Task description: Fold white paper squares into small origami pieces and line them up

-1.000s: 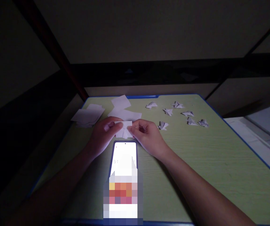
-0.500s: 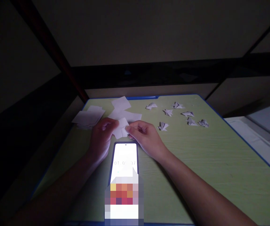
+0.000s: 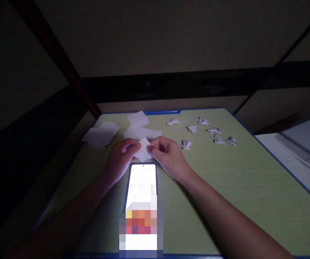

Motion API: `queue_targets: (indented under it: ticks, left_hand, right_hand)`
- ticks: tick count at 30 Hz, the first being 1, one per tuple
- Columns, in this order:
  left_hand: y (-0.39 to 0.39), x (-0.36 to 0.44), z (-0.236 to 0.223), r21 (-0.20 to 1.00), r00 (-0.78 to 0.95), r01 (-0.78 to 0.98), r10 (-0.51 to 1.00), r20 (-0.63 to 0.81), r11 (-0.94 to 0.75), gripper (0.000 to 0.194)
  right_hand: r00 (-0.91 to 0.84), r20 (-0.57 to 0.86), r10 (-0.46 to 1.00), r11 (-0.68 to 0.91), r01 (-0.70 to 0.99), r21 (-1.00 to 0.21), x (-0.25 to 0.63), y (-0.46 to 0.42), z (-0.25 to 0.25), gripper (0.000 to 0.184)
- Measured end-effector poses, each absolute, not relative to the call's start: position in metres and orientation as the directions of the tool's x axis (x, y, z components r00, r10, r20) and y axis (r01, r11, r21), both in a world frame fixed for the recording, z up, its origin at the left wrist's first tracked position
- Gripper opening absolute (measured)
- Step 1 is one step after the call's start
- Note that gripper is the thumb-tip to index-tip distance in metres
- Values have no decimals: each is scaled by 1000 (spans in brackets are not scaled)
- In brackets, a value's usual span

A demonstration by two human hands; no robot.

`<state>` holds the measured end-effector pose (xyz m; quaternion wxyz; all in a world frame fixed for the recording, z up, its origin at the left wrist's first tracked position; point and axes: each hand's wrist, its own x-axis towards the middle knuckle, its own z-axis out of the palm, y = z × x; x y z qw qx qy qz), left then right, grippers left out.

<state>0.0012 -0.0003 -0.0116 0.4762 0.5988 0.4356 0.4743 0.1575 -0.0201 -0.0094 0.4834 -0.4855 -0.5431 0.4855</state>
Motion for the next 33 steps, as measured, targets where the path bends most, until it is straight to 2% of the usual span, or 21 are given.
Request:
queue_targets:
  ticks: [6,12,21,29,33]
  left_hand:
    - [-1,4,-12,992,179,1,976,122,-124,15]
    - [-3,6,-10,991,181,0,975,130,-132,13]
    - [-2,5,-9,994,192,-20,975,111,-109,12]
    - [-3,2,-5,995,269,-2,958,96,-99,12]
    - [-3,2,-3,991,266,9,956,126,-133,12]
  right_hand:
    - [-158,2,987,3,4,-1000,158,-21,-11,24]
    - [-145,30,989,25,-37,-999,160,-19,-17,21]
    - [-153,44,987,45,9,-999,160,-21,-14,25]
    - [-157,14,987,18,19,-1000,160,-22,-9,30]
    - [-171,11,985,13,16,-1000,159,-22,-9,30]
